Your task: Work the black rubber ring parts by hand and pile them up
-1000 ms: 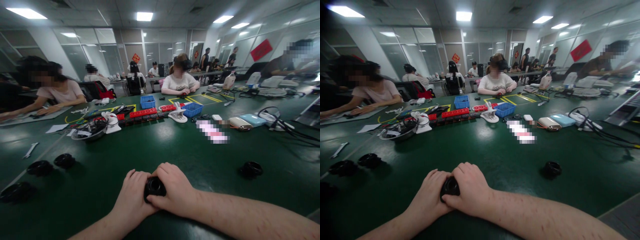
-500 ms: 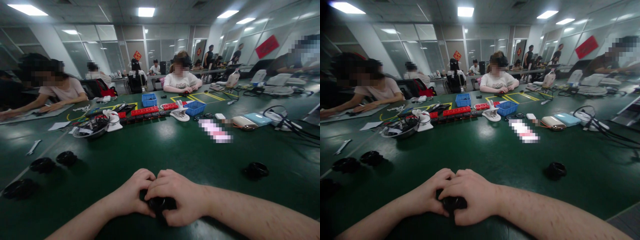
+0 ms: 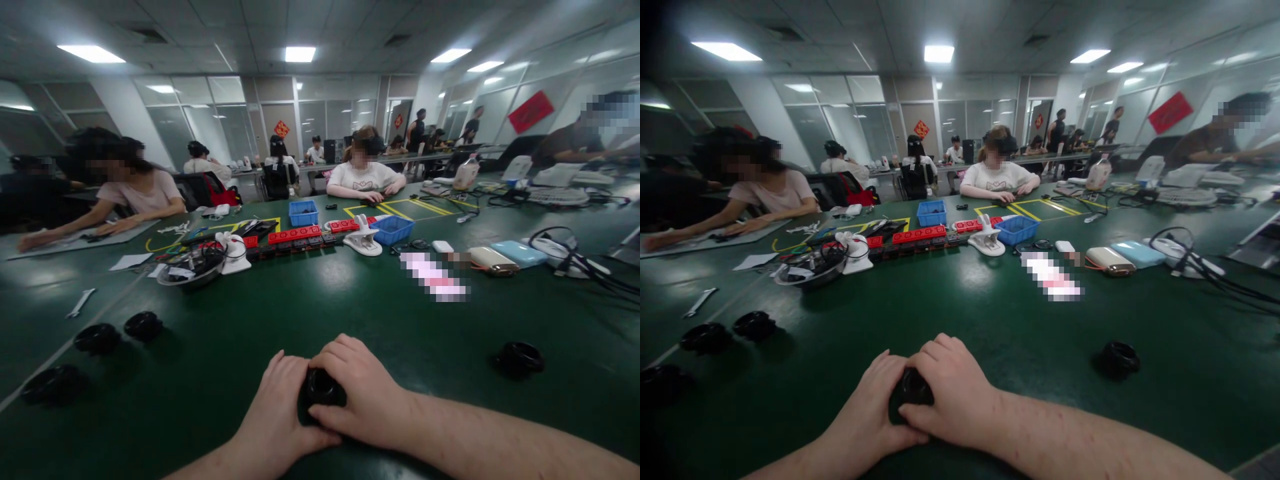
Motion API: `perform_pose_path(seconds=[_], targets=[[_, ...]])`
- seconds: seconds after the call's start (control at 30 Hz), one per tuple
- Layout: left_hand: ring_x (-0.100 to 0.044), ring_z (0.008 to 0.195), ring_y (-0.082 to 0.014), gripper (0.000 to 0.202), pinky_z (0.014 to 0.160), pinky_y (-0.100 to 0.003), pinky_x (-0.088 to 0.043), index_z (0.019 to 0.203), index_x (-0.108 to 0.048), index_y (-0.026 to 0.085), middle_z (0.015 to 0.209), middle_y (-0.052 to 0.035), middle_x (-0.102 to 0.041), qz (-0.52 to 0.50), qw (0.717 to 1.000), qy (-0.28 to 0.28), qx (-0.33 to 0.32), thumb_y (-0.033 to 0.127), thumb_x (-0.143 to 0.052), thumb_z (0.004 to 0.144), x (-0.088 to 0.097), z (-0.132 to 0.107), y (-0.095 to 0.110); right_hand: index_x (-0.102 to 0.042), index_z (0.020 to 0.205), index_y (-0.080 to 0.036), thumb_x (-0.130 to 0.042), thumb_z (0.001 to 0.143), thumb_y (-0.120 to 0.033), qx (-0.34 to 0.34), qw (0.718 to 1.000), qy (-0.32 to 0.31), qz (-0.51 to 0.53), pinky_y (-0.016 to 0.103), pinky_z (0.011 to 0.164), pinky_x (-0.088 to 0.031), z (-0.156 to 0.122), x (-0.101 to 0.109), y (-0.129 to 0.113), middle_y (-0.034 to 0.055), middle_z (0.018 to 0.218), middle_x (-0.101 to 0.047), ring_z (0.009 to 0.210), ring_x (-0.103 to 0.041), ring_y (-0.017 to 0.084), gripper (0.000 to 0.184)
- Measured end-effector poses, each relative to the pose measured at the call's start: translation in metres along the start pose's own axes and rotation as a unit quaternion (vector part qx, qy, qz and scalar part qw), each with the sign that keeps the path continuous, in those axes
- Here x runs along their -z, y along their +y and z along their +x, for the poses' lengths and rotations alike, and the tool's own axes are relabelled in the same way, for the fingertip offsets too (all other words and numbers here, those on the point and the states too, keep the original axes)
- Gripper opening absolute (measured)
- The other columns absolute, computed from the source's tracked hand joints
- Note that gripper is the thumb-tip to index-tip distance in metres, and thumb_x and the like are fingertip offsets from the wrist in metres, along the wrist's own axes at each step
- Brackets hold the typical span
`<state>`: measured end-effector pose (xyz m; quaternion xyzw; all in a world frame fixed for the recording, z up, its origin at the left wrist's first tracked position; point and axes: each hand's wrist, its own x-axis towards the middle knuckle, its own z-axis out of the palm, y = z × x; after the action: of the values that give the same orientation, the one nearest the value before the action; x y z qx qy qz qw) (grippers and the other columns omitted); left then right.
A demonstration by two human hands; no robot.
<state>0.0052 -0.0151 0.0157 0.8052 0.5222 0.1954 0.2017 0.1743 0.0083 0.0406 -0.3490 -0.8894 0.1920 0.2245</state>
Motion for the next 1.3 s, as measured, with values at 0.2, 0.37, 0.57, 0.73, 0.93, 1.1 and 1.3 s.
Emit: perform_pose_path(seconds=[0.2,0.37,0.57,0.73,0.93,1.1,1.3], targets=[[-0.054,0.077,-0.0224,0.031,0.089,-0.047,-0.037,0.079,-0.055,0.018,0.079,-0.0020,-0.057,0.000,1.000,-0.001,-0.016,0.024,-0.072,0.054,0.003,0.008,-0.004,-0.060,0.090,-0.016,-0.070,0.062,-0.029,0.010,1.000,-0.012,0.026,0.034,0.075,-0.039,0.002,0.001,-0.001,0.0037,0.085,-0.060,0.081,-0.049,0.020,0.033],[-0.052,0.086,-0.0196,0.034,0.080,-0.031,-0.041,0.079,-0.060,0.022,0.085,0.0027,-0.058,-0.057,0.985,-0.098,-0.128,0.029,-0.078,0.052,0.017,0.013,-0.018,-0.056,0.100,-0.017,-0.064,0.063,-0.019,0.131,0.981,-0.079,0.117,0.034,0.082,-0.037,0.004,0.006,0.003,0.0036,0.096,-0.062,0.087,-0.053,0.018,0.038],[-0.049,0.093,-0.0204,0.042,0.086,-0.032,-0.038,0.088,-0.063,0.025,0.097,0.0029,-0.054,-0.030,0.977,-0.135,-0.161,0.024,-0.080,0.049,0.028,0.011,-0.017,-0.056,0.103,-0.016,-0.058,0.061,-0.012,0.146,0.969,-0.137,0.148,0.035,0.088,-0.033,0.002,0.011,-0.005,0.0048,0.102,-0.061,0.094,-0.053,0.019,0.042],[-0.049,0.095,-0.0217,0.054,0.090,-0.036,-0.037,0.102,-0.055,0.023,0.099,0.0000,-0.054,-0.048,0.975,-0.145,-0.159,0.032,-0.076,0.054,0.030,0.005,-0.016,-0.054,0.103,-0.017,-0.063,0.069,-0.022,0.139,0.972,-0.130,0.135,0.036,0.083,-0.034,0.002,0.009,-0.006,0.0052,0.100,-0.062,0.089,-0.052,0.019,0.036],[-0.050,0.091,-0.0227,0.058,0.093,-0.043,-0.036,0.095,-0.052,0.018,0.095,-0.0025,-0.053,-0.018,0.993,-0.080,-0.087,0.034,-0.080,0.047,0.017,-0.004,-0.007,-0.056,0.103,-0.019,-0.063,0.072,-0.028,0.145,0.973,-0.117,0.139,0.035,0.078,-0.036,0.002,0.007,-0.006,0.0030,0.092,-0.062,0.081,-0.051,0.018,0.033],[-0.052,0.091,-0.0248,0.067,0.100,-0.057,-0.022,0.099,-0.050,0.019,0.095,-0.0040,-0.054,-0.014,0.998,-0.029,-0.046,0.048,-0.078,0.046,0.007,-0.004,-0.001,-0.059,0.101,-0.019,-0.066,0.066,-0.021,0.075,0.990,-0.083,0.083,0.037,0.082,-0.036,-0.002,0.007,-0.014,0.0065,0.104,-0.054,0.093,-0.046,0.022,0.036],[-0.052,0.083,-0.0230,0.041,0.095,-0.051,-0.032,0.082,-0.053,0.018,0.083,-0.0022,-0.054,-0.001,1.000,0.008,-0.017,0.038,-0.075,0.054,0.004,-0.004,0.001,-0.059,0.100,-0.019,-0.067,0.068,-0.025,0.002,0.996,-0.072,0.054,0.038,0.080,-0.037,-0.004,0.003,-0.015,0.0051,0.095,-0.053,0.089,-0.045,0.021,0.033]])
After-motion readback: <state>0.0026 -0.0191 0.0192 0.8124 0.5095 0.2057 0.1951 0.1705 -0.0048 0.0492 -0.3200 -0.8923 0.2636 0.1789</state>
